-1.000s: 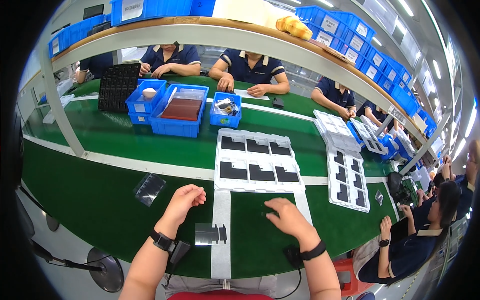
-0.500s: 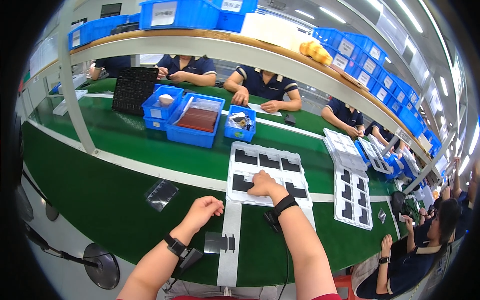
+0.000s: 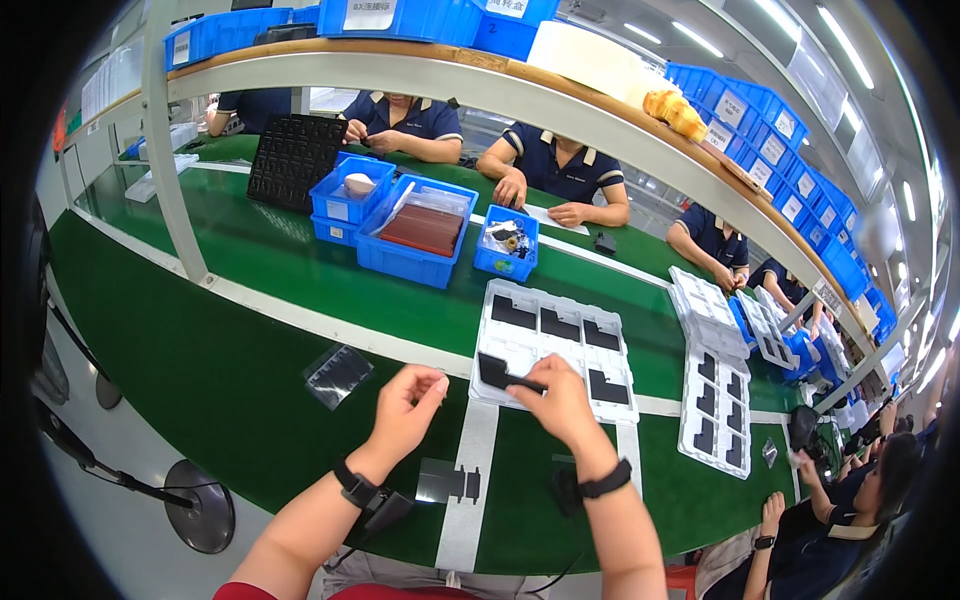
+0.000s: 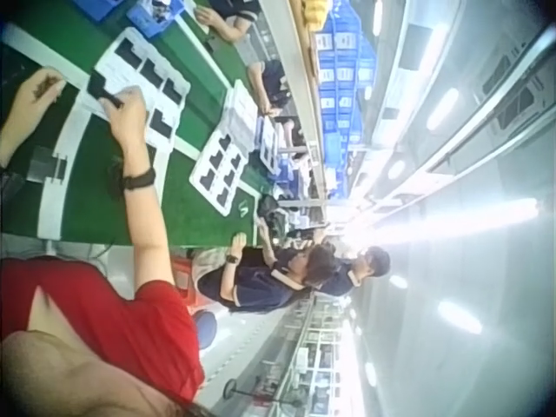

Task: Assembling black electronic or hardware components on a factory production line.

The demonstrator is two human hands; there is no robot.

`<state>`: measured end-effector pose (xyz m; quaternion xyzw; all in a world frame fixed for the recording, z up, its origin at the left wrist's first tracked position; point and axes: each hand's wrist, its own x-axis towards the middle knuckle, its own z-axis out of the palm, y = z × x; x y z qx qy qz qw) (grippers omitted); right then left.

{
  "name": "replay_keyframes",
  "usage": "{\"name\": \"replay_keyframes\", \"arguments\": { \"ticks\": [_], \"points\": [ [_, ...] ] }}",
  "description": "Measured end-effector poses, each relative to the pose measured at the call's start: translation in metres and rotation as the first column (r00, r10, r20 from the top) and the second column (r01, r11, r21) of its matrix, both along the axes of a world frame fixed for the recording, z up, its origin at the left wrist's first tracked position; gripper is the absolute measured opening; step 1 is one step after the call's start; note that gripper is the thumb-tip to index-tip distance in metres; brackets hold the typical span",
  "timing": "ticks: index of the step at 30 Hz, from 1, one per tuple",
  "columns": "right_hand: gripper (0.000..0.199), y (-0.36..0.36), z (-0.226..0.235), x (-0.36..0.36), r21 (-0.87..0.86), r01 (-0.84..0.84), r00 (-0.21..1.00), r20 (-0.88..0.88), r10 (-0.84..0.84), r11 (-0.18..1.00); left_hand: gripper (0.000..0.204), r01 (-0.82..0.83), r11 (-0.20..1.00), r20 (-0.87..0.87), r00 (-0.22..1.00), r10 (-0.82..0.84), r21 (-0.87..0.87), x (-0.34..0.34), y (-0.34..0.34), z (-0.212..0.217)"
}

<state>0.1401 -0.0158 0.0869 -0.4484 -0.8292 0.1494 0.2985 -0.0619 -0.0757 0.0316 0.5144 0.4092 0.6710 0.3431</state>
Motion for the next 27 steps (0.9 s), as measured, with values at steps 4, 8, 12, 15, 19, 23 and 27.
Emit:
{"name": "replay_keyframes", "arguments": {
  "ticks": [4, 8, 12, 15, 19, 23, 27],
  "points": [
    [0.015, -0.043, 0.014, -0.008, -0.688, -0.257, 0.919, -0.391, -0.049, 0.679, 0.048, 0.140, 0.986, -0.019, 0.990, -0.138, 0.094, -0.004, -0.012, 0.020],
    [0.013, -0.052, -0.007, -0.005, -0.708, -0.396, 0.844, -0.532, -0.073, 0.584, 0.051, 0.345, 0.936, 0.003, 0.938, -0.345, -0.069, 0.002, -0.017, 0.018],
    [0.015, -0.061, -0.041, -0.005, -0.666, -0.472, 0.622, -0.716, -0.317, 0.577, 0.040, 0.275, 0.956, -0.029, 0.960, -0.279, -0.098, 0.012, -0.016, 0.013],
    [0.015, -0.068, -0.053, -0.012, -0.586, -0.536, 0.466, -0.805, -0.366, 0.607, 0.029, 0.286, 0.950, -0.058, 0.954, -0.295, -0.126, 0.011, -0.018, 0.013],
    [0.015, -0.076, -0.053, -0.018, -0.547, -0.546, 0.429, -0.833, -0.348, 0.635, 0.050, 0.545, 0.826, 0.402, 0.794, -0.455, -0.141, 0.007, -0.011, 0.002],
    [0.013, -0.084, -0.053, -0.021, -0.534, -0.525, 0.442, -0.837, -0.324, 0.663, 0.068, 0.804, 0.593, 0.604, 0.490, -0.628, -0.034, 0.007, -0.010, -0.008],
    [0.016, -0.095, -0.045, -0.015, -0.528, -0.570, 0.402, -0.848, -0.346, 0.630, 0.063, 0.860, 0.505, 0.671, 0.331, -0.663, 0.075, 0.014, -0.009, -0.017]
  ]
}}
